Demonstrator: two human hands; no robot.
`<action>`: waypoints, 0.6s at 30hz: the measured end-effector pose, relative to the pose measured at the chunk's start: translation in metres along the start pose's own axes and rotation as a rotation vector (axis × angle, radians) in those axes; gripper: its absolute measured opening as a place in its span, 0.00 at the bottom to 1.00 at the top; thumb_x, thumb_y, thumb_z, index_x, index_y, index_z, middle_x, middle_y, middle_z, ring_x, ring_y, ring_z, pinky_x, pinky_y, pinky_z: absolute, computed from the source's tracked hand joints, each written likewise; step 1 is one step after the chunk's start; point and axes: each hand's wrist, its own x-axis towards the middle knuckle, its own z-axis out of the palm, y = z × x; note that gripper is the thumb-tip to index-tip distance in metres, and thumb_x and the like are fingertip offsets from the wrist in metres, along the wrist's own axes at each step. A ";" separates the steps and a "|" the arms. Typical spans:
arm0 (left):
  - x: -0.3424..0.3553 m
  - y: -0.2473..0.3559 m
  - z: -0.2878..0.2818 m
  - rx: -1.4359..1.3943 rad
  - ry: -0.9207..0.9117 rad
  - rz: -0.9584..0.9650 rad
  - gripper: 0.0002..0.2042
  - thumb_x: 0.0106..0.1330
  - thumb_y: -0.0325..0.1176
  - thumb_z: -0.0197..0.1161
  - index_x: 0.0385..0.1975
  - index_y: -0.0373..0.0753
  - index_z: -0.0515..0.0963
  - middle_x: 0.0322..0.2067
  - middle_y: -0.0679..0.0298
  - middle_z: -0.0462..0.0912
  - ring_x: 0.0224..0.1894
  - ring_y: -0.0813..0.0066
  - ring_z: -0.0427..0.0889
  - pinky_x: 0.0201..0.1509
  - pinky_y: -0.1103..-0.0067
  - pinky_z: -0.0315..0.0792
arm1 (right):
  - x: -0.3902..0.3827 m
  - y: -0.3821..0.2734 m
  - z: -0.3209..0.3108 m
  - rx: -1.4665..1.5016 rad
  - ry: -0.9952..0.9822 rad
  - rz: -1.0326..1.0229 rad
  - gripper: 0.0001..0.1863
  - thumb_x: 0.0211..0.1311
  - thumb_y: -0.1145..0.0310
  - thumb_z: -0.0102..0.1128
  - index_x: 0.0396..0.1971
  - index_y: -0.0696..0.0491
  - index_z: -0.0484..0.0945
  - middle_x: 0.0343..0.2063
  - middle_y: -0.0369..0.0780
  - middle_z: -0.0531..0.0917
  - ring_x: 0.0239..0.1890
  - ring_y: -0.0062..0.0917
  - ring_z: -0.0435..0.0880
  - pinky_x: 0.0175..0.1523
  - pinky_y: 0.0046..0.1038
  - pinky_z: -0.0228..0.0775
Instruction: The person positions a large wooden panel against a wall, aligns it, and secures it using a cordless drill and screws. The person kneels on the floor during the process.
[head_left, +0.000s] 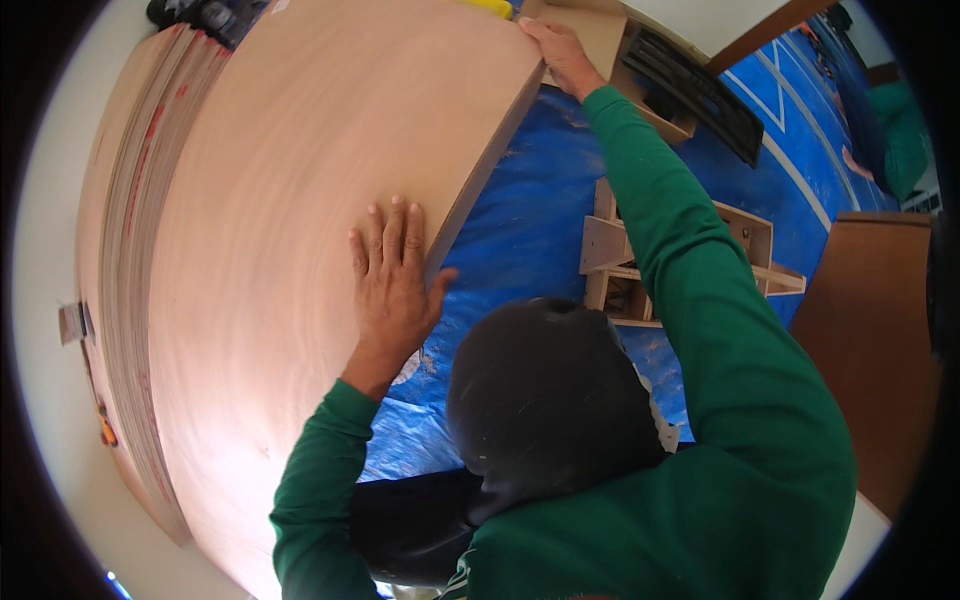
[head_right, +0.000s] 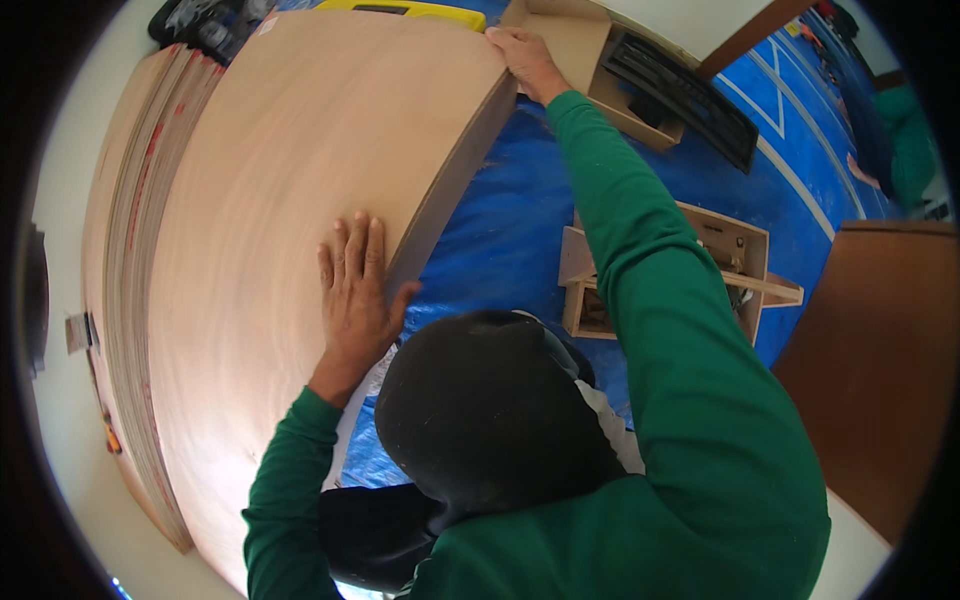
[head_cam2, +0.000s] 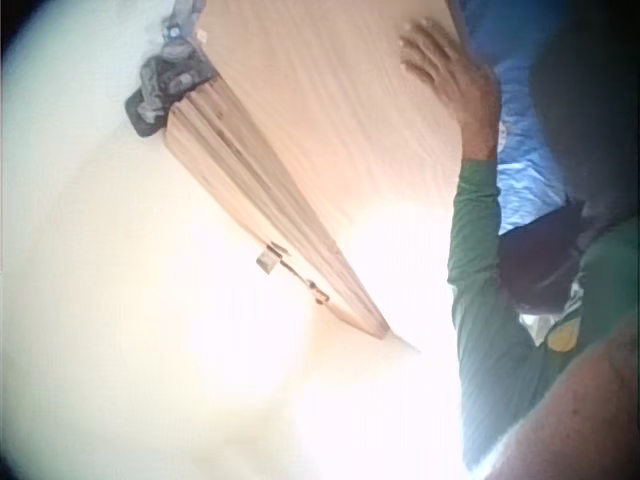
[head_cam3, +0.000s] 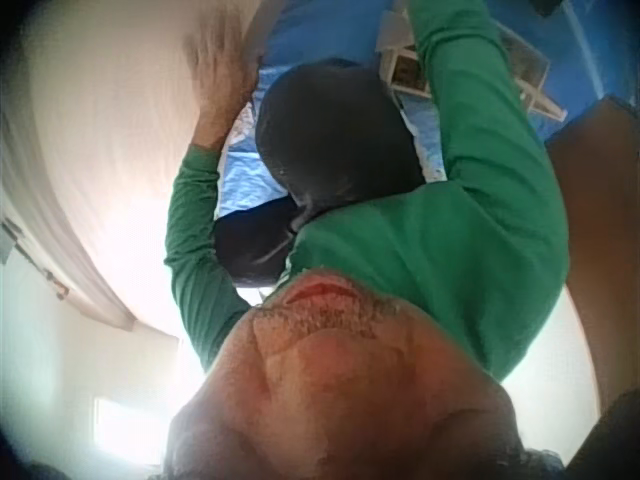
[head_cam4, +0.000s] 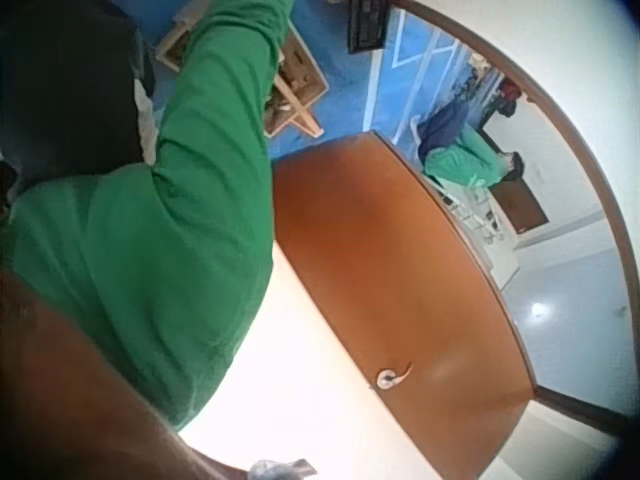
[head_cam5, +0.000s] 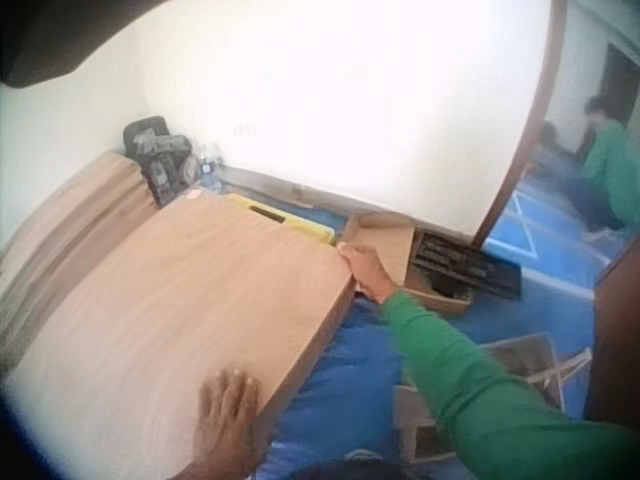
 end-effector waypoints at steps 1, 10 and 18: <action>0.003 0.002 0.005 0.053 -0.007 -0.014 0.38 0.73 0.38 0.66 0.80 0.35 0.58 0.79 0.45 0.59 0.82 0.38 0.53 0.83 0.45 0.46 | 0.000 0.003 0.002 0.011 0.000 -0.001 0.20 0.73 0.56 0.67 0.51 0.58 0.87 0.43 0.36 0.88 0.44 0.21 0.85 0.53 0.26 0.76; -0.002 -0.004 0.020 0.108 -0.001 -0.026 0.33 0.75 0.33 0.62 0.79 0.40 0.62 0.80 0.52 0.59 0.83 0.45 0.55 0.83 0.44 0.48 | -0.010 -0.018 -0.046 0.196 0.042 0.203 0.40 0.80 0.34 0.41 0.55 0.59 0.84 0.50 0.41 0.85 0.61 0.28 0.79 0.69 0.27 0.63; 0.000 -0.001 0.017 0.119 -0.019 -0.032 0.30 0.77 0.33 0.60 0.78 0.39 0.63 0.80 0.52 0.61 0.82 0.44 0.57 0.83 0.45 0.49 | 0.030 0.049 0.010 0.562 0.369 0.129 0.40 0.73 0.29 0.45 0.41 0.56 0.83 0.35 0.43 0.88 0.38 0.36 0.86 0.53 0.37 0.77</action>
